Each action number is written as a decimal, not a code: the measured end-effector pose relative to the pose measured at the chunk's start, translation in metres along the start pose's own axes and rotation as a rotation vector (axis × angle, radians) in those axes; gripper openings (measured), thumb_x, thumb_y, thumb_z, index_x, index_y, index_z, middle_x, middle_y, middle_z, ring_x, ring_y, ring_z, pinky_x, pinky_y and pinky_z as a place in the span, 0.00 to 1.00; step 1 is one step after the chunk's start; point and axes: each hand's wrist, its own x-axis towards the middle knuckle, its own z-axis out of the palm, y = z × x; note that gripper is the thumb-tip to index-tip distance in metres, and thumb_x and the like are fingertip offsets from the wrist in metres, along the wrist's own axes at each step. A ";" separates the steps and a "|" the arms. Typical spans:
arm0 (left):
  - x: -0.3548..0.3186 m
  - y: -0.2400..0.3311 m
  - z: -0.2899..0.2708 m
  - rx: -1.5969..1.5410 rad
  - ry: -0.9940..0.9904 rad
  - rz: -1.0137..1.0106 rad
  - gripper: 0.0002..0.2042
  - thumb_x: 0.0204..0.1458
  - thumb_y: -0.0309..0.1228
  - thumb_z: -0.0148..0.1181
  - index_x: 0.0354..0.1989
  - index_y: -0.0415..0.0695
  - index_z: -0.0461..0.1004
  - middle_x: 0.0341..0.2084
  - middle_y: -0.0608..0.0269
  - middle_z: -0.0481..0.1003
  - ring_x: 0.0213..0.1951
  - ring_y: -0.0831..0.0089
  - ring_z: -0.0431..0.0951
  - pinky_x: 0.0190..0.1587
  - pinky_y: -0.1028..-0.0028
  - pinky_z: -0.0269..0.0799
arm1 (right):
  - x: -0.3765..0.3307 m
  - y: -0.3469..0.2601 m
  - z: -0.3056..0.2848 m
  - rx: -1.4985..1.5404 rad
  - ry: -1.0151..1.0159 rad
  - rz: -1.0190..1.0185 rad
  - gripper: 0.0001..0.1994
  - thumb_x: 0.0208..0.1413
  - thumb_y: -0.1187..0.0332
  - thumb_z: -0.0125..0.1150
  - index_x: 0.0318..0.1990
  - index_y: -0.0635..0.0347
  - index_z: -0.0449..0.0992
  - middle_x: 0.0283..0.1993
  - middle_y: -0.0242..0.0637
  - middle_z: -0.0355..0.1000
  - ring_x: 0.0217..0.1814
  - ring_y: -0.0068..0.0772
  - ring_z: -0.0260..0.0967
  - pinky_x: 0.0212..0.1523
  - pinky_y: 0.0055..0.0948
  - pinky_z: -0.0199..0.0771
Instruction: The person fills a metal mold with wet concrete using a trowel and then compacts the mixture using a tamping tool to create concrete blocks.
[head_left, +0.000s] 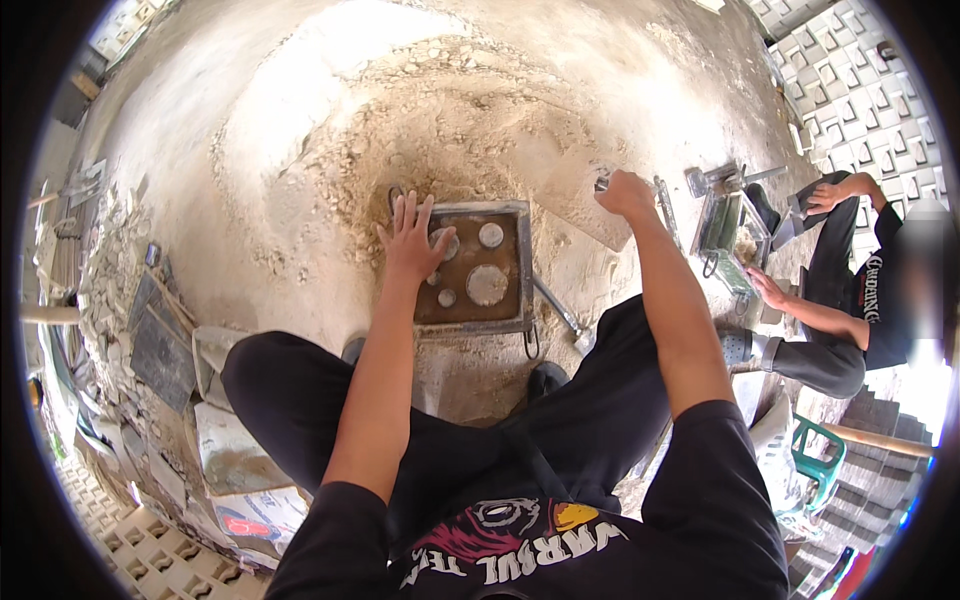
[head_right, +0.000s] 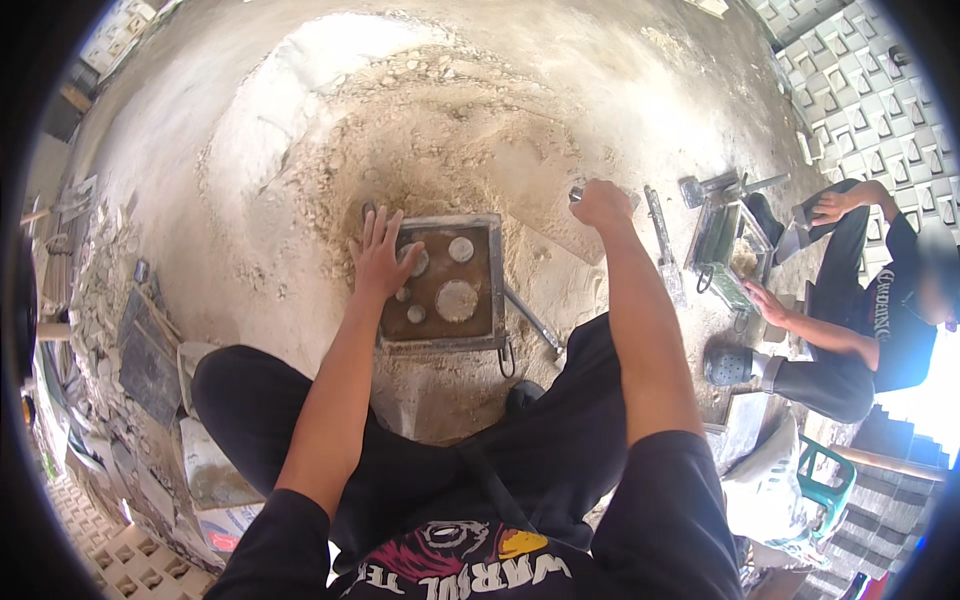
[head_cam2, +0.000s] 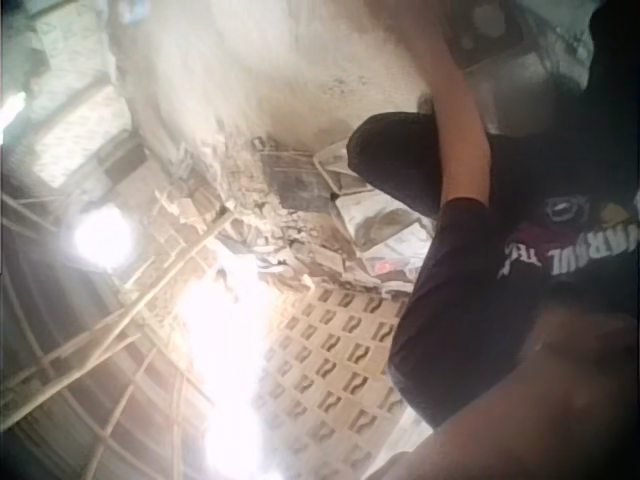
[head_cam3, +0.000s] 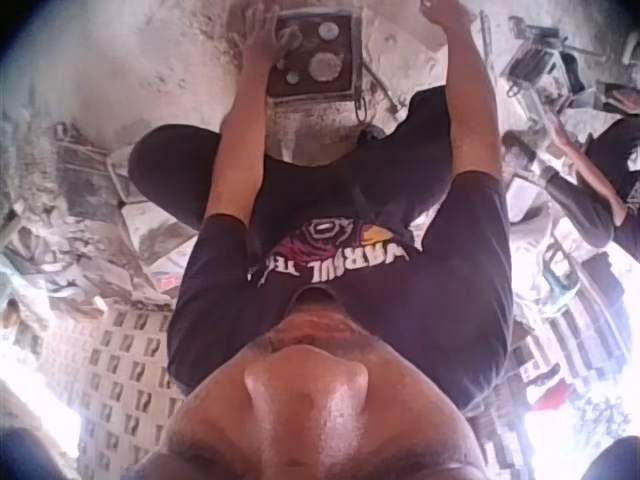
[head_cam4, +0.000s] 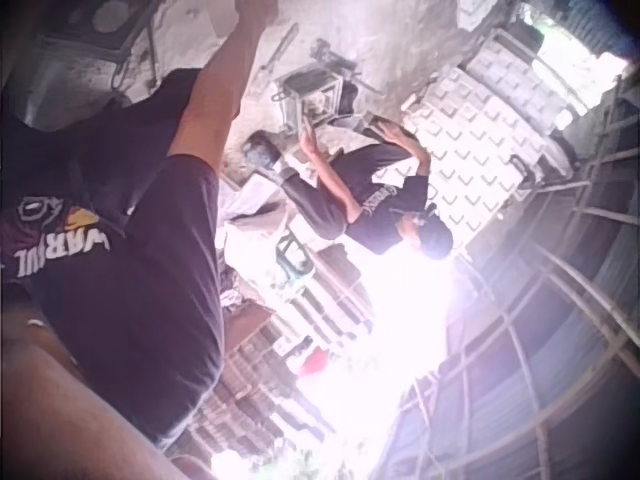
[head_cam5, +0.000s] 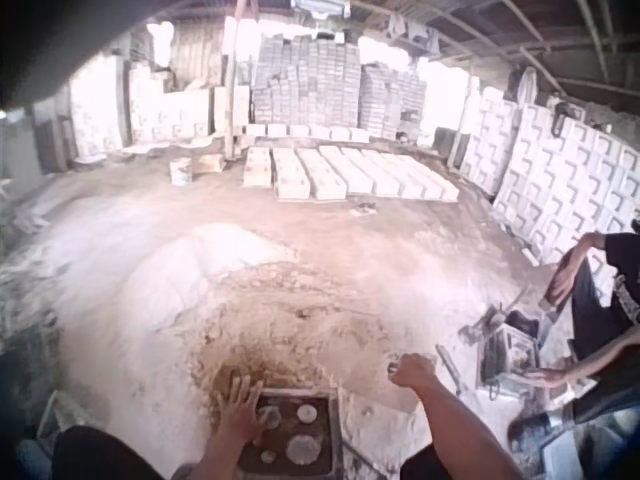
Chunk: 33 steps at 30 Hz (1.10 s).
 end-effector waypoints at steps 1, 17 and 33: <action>0.000 -0.002 0.002 -0.029 0.034 0.014 0.39 0.50 0.61 0.50 0.68 0.57 0.53 0.69 0.55 0.48 0.71 0.57 0.44 0.64 0.42 0.48 | 0.015 -0.002 0.008 -0.006 -0.032 0.004 0.23 0.45 0.54 0.62 0.46 0.58 0.77 0.48 0.45 0.75 0.52 0.45 0.73 0.53 0.40 0.73; 0.008 0.000 -0.004 -0.104 0.115 0.038 0.37 0.49 0.57 0.57 0.66 0.53 0.60 0.66 0.54 0.56 0.68 0.53 0.52 0.62 0.55 0.57 | 0.169 -0.090 0.080 0.306 -0.063 -0.149 0.22 0.47 0.54 0.60 0.42 0.65 0.78 0.46 0.53 0.75 0.51 0.49 0.73 0.51 0.42 0.72; -0.002 0.005 -0.006 -0.091 0.161 0.047 0.30 0.56 0.53 0.49 0.65 0.51 0.61 0.66 0.55 0.56 0.68 0.54 0.51 0.63 0.54 0.56 | 0.025 -0.051 0.008 0.457 0.119 -0.259 0.23 0.46 0.49 0.61 0.35 0.65 0.78 0.36 0.55 0.76 0.43 0.54 0.74 0.44 0.42 0.73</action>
